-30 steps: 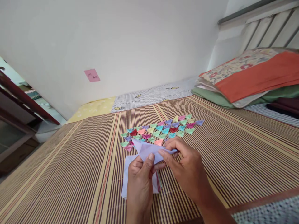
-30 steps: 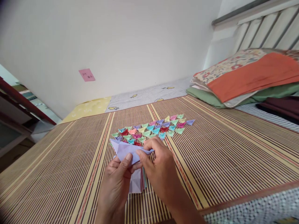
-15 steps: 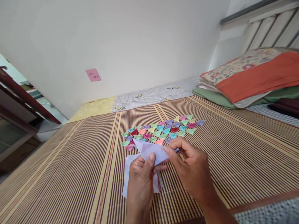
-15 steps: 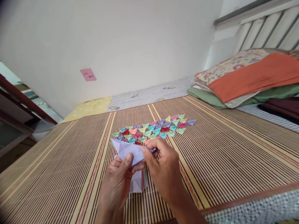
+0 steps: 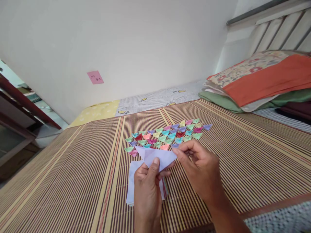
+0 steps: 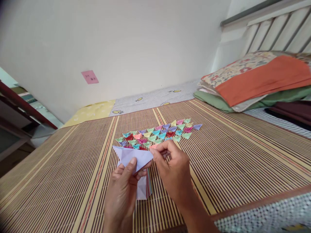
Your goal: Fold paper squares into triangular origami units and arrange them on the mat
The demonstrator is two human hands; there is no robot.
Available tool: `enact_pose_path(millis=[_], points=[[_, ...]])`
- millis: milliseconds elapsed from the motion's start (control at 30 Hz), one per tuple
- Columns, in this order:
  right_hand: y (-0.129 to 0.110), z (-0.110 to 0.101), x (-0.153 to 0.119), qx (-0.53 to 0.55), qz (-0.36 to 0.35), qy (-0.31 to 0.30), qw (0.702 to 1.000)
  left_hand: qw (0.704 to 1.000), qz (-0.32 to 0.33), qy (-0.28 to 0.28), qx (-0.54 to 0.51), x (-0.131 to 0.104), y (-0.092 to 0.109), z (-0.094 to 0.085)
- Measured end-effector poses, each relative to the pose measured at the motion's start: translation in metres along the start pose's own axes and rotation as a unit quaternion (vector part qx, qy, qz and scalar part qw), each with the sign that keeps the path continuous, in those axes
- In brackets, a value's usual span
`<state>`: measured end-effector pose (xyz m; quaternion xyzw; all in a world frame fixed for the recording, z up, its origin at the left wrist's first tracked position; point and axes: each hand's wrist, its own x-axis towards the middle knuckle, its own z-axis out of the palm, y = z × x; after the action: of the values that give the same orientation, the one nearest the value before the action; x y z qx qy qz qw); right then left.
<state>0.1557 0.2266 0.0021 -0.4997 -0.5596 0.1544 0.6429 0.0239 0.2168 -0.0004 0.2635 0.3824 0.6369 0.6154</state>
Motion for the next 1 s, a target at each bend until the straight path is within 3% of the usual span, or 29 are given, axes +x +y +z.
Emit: enact_pose_path(millis=[133, 300, 367, 567, 800, 1000], points=[[0.012, -0.012, 0.008, 0.055, 0.079, 0.013, 0.995, 1.0, -0.006, 0.03, -0.009, 0.0, 0.003, 0.001], [0.013, -0.017, 0.008, 0.13, 0.129, -0.153, 0.971, 1.0, -0.012, 0.018, -0.008, 0.001, 0.004, 0.002], [0.009, -0.013, 0.006, 0.138, 0.128, -0.193, 0.963, 1.0, -0.013, 0.006, -0.006, 0.001, 0.003, 0.002], [-0.003, -0.002, 0.003, 0.12, 0.119, -0.177, 0.97, 0.999, -0.004, -0.007, 0.034, 0.001, 0.001, -0.001], [-0.003, -0.004, 0.002, 0.074, 0.101, -0.157, 0.98, 0.99, 0.032, -0.035, 0.136, 0.003, -0.002, -0.009], [0.006, -0.015, 0.005, 0.037, 0.074, -0.168, 0.982, 0.993, 0.008, -0.066, 0.1, 0.001, -0.003, -0.004]])
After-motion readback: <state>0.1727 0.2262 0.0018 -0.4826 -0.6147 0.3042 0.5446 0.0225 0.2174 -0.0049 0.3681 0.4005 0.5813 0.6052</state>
